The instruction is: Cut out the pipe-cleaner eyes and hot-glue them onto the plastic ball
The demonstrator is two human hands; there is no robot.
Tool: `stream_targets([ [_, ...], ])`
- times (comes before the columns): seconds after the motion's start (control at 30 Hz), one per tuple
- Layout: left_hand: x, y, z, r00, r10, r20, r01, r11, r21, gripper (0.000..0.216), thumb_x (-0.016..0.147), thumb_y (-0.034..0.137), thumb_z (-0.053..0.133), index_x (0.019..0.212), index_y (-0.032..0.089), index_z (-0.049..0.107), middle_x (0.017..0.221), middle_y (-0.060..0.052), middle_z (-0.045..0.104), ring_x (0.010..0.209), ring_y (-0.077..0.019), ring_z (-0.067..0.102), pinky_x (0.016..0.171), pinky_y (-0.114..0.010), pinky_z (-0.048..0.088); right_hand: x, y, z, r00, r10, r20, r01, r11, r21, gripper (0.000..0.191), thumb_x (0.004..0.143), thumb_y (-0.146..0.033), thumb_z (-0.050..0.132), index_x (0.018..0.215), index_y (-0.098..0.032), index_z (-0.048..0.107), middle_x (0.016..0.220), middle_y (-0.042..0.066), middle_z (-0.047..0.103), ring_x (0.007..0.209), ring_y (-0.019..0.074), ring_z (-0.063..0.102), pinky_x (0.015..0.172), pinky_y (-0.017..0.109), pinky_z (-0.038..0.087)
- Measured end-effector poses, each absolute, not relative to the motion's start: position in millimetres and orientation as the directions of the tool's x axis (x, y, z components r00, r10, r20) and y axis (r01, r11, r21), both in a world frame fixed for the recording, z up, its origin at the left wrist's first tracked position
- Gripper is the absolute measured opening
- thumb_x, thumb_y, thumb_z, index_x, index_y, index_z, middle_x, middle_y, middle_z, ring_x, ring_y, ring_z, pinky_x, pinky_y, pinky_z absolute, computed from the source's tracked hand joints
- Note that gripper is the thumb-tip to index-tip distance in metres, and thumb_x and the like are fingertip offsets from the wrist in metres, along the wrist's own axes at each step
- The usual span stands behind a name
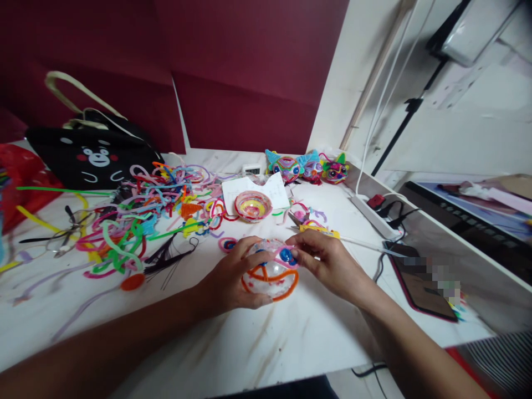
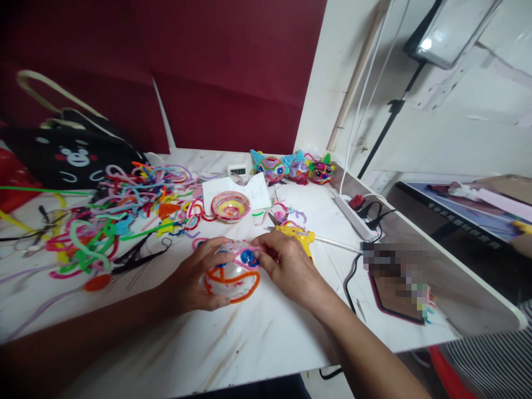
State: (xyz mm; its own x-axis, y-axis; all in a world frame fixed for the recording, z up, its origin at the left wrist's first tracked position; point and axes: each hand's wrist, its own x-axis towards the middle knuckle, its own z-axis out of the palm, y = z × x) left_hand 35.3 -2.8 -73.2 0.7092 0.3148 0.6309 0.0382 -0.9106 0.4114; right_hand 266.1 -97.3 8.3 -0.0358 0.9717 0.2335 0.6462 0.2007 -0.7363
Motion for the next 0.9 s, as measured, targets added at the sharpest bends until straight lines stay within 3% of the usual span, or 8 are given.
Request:
stream_targets([
  [0.27,34,-2,-71,0.692,0.319,0.647,0.036,-0.911,0.411,0.079,0.072,0.042,0.082,0.140,0.033,0.043,0.142,-0.015,0.043,0.128,-0.0347,0.051,0.101,-0.050,0.050,262,-97,-9,0.144,0.969,0.200,0.470,0.111,-0.876,0.035,0.086,-0.045,0.063,0.106,-0.017,0.067,0.085,0.006,0.066,0.072,0.0171,0.059,0.065,0.031,0.049],
  [0.47,35,-2,-69,0.666,0.306,0.681,0.025,-0.921,0.389,0.080,0.071,0.041,0.083,0.140,0.033,0.043,0.142,-0.014,0.043,0.129,-0.0345,0.050,0.102,-0.048,0.050,253,-96,-15,0.180,0.983,0.039,0.095,0.021,-0.995,0.058,0.072,-0.064,0.075,0.107,-0.019,0.063,0.086,0.004,0.068,0.073,0.0171,0.064,0.067,0.031,0.054],
  [0.6,35,-4,-66,0.660,0.295,0.691,0.006,-0.921,0.388,0.078,0.074,0.041,0.081,0.141,0.034,0.041,0.142,-0.014,0.041,0.128,-0.0338,0.050,0.101,-0.047,0.051,244,-99,-9,0.153,0.984,-0.087,-0.196,-0.056,-0.979,0.057,0.065,-0.059,0.084,0.102,-0.021,0.065,0.082,0.002,0.072,0.071,0.0160,0.065,0.067,0.029,0.054],
  [0.77,35,-6,-61,0.652,0.255,0.714,-0.026,-0.934,0.358,0.077,0.076,0.043,0.080,0.141,0.034,0.040,0.143,-0.015,0.039,0.130,-0.0343,0.049,0.101,-0.049,0.050,239,-102,-12,0.156,0.975,-0.157,-0.417,-0.079,-0.906,0.052,0.060,-0.043,0.093,0.100,-0.022,0.066,0.076,0.000,0.072,0.065,0.0142,0.066,0.066,0.027,0.054],
  [0.83,34,-7,-61,0.654,0.240,0.718,-0.035,-0.938,0.345,0.076,0.076,0.043,0.080,0.141,0.034,0.040,0.144,-0.016,0.038,0.131,-0.0345,0.049,0.102,-0.048,0.050,240,-103,-17,0.152,0.978,-0.139,-0.461,-0.054,-0.886,0.051,0.062,-0.040,0.092,0.102,-0.023,0.066,0.076,-0.001,0.072,0.064,0.0130,0.067,0.065,0.025,0.054],
  [0.9,32,-7,-61,0.660,0.218,0.719,-0.046,-0.943,0.329,0.079,0.075,0.041,0.081,0.141,0.035,0.039,0.146,-0.016,0.036,0.132,-0.0348,0.048,0.102,-0.048,0.051,241,-104,-22,0.144,0.987,-0.068,-0.387,-0.007,-0.922,0.047,0.070,-0.042,0.087,0.106,-0.024,0.064,0.078,-0.001,0.072,0.064,0.0123,0.068,0.064,0.024,0.054],
])
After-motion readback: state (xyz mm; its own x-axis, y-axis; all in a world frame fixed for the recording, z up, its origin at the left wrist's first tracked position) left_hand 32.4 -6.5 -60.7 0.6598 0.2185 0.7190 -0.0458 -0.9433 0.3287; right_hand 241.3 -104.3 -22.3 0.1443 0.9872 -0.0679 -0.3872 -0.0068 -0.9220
